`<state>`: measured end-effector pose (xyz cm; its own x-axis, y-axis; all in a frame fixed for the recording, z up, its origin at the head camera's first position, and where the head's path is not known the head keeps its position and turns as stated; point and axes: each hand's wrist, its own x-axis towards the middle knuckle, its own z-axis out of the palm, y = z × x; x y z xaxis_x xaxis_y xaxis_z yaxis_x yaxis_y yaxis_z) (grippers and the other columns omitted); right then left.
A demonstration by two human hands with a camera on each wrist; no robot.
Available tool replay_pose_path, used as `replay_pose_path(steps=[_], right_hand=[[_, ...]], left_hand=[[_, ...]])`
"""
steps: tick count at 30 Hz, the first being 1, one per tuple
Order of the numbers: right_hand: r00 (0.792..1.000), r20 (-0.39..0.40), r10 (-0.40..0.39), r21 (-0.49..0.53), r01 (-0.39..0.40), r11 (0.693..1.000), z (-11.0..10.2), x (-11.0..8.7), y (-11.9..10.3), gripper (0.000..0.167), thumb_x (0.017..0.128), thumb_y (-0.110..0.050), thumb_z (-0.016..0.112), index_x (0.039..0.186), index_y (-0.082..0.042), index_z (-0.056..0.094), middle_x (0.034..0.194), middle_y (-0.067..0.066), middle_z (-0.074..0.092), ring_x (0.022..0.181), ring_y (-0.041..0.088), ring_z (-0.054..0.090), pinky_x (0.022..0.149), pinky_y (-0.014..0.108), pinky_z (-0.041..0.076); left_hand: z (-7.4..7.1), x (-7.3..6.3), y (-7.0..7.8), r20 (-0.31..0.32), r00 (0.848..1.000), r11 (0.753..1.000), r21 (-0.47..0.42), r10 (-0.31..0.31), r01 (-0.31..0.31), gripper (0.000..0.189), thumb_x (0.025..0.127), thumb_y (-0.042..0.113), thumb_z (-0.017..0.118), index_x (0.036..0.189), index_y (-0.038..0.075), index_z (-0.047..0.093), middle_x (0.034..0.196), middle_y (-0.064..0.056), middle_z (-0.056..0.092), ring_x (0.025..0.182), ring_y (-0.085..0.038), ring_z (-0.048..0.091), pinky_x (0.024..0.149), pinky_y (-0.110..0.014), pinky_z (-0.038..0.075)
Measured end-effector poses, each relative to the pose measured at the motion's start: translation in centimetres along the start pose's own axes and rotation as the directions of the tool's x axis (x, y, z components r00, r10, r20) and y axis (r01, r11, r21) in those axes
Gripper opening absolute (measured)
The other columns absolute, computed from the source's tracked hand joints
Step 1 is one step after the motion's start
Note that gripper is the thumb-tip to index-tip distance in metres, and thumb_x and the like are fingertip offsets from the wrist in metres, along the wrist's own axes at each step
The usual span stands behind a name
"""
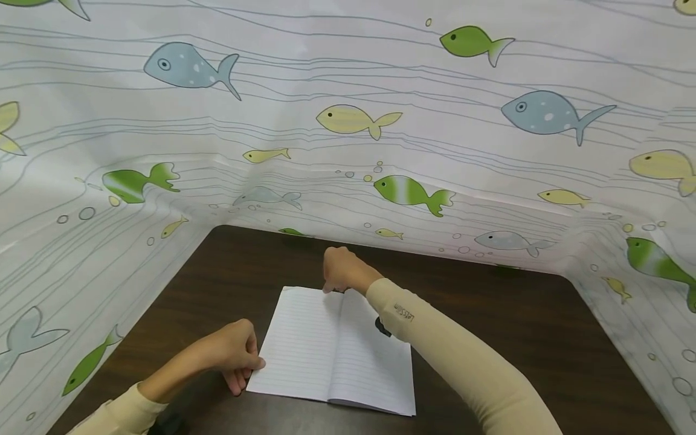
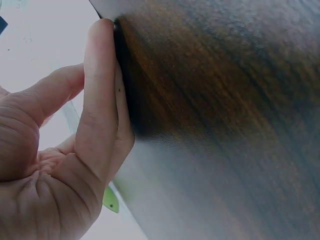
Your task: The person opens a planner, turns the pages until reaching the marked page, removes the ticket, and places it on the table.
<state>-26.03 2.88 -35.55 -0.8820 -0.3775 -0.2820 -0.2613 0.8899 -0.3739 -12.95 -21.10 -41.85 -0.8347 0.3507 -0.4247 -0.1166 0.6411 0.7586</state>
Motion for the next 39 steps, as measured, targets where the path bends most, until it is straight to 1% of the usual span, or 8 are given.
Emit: replay_pose_path(steps=[4, 9, 12, 14, 16, 19, 28, 39], right_hand=[[1.0, 0.008, 0.019, -0.013, -0.019, 1.0, -0.8, -0.4, 1.1, 0.021, 0.086, -0.008, 0.091, 0.078, -0.006, 0.071, 0.08, 0.003, 0.074, 0.058, 0.01, 0.06, 0.056, 0.021, 0.052], [0.999, 0.026, 0.044, -0.03, -0.043, 0.999, -1.7, -0.5, 2.8, 0.053, 0.088, -0.007, 0.089, 0.054, -0.012, 0.049, 0.056, -0.001, 0.056, 0.051, 0.01, 0.051, 0.048, 0.021, 0.039], [0.999, 0.012, 0.047, -0.031, -0.046, 0.998, -2.0, -0.9, 3.7, 0.04, 0.087, -0.007, 0.09, 0.06, -0.008, 0.061, 0.062, 0.001, 0.063, 0.056, 0.014, 0.063, 0.05, 0.02, 0.05], [0.999, 0.006, 0.049, -0.037, -0.048, 0.998, -2.1, -1.2, 4.3, 0.027, 0.086, -0.009, 0.091, 0.07, -0.003, 0.071, 0.068, 0.006, 0.071, 0.058, 0.015, 0.066, 0.054, 0.021, 0.057], [0.998, -0.004, 0.06, -0.045, -0.06, 0.997, -2.1, -1.6, 4.8, 0.018, 0.086, -0.01, 0.092, 0.087, 0.001, 0.078, 0.085, 0.01, 0.077, 0.065, 0.017, 0.072, 0.065, 0.024, 0.065], [0.996, -0.003, 0.086, -0.051, -0.086, 0.995, -2.0, -1.8, 5.7, 0.022, 0.085, -0.013, 0.093, 0.092, 0.001, 0.078, 0.088, 0.011, 0.076, 0.064, 0.015, 0.07, 0.065, 0.024, 0.065], [0.986, -0.002, 0.168, -0.048, -0.168, 0.985, -1.7, -2.3, 8.3, 0.031, 0.085, -0.015, 0.094, 0.104, 0.001, 0.077, 0.098, 0.011, 0.078, 0.075, 0.019, 0.078, 0.07, 0.025, 0.068], [0.983, 0.009, 0.182, -0.05, -0.181, 0.982, -1.8, -3.1, 10.4, 0.025, 0.086, -0.015, 0.093, 0.1, 0.0, 0.079, 0.092, 0.009, 0.077, 0.078, 0.021, 0.077, 0.073, 0.027, 0.068]], left_hand=[[-0.2, 0.0, 0.0, 0.013, 1.0, 1.0, -0.008, 0.007, -0.007, 0.025, 0.093, -0.002, 0.078, 0.073, -0.003, 0.062, 0.061, -0.015, 0.066, 0.049, -0.021, 0.072, 0.05, -0.037, 0.066], [-0.4, 0.0, -0.1, 0.025, 0.999, 1.0, -0.022, 0.022, -0.021, 0.024, 0.093, -0.001, 0.077, 0.074, -0.003, 0.062, 0.062, -0.015, 0.066, 0.049, -0.02, 0.071, 0.05, -0.037, 0.066], [-0.4, 0.0, -0.3, 0.027, 0.999, 1.0, -0.024, 0.021, -0.02, 0.024, 0.093, -0.001, 0.077, 0.075, -0.003, 0.062, 0.062, -0.015, 0.066, 0.049, -0.019, 0.071, 0.05, -0.037, 0.066], [-0.4, 0.0, -0.4, 0.024, 1.0, 1.0, -0.025, 0.016, -0.016, 0.024, 0.093, -0.001, 0.078, 0.076, -0.003, 0.061, 0.063, -0.015, 0.066, 0.049, -0.02, 0.072, 0.05, -0.037, 0.066], [-0.4, -0.1, -0.4, 0.021, 1.0, 1.0, -0.026, 0.012, -0.012, 0.024, 0.093, -0.001, 0.078, 0.076, -0.003, 0.061, 0.063, -0.016, 0.066, 0.05, -0.021, 0.072, 0.05, -0.038, 0.067], [-0.3, -0.1, -0.4, 0.013, 1.0, 1.0, -0.025, 0.011, -0.01, 0.024, 0.093, -0.002, 0.078, 0.077, -0.003, 0.06, 0.063, -0.015, 0.066, 0.051, -0.022, 0.073, 0.05, -0.038, 0.067], [-0.1, 0.1, -0.5, 0.004, 1.0, 1.0, -0.03, 0.0, 0.0, 0.023, 0.091, -0.003, 0.078, 0.078, -0.003, 0.06, 0.063, -0.014, 0.065, 0.049, -0.021, 0.071, 0.05, -0.039, 0.067], [-0.4, 0.3, -0.4, 0.032, 0.999, 0.998, -0.038, 0.041, -0.039, 0.023, 0.092, -0.003, 0.076, 0.076, -0.004, 0.061, 0.062, -0.016, 0.066, 0.05, -0.022, 0.072, 0.05, -0.039, 0.067]])
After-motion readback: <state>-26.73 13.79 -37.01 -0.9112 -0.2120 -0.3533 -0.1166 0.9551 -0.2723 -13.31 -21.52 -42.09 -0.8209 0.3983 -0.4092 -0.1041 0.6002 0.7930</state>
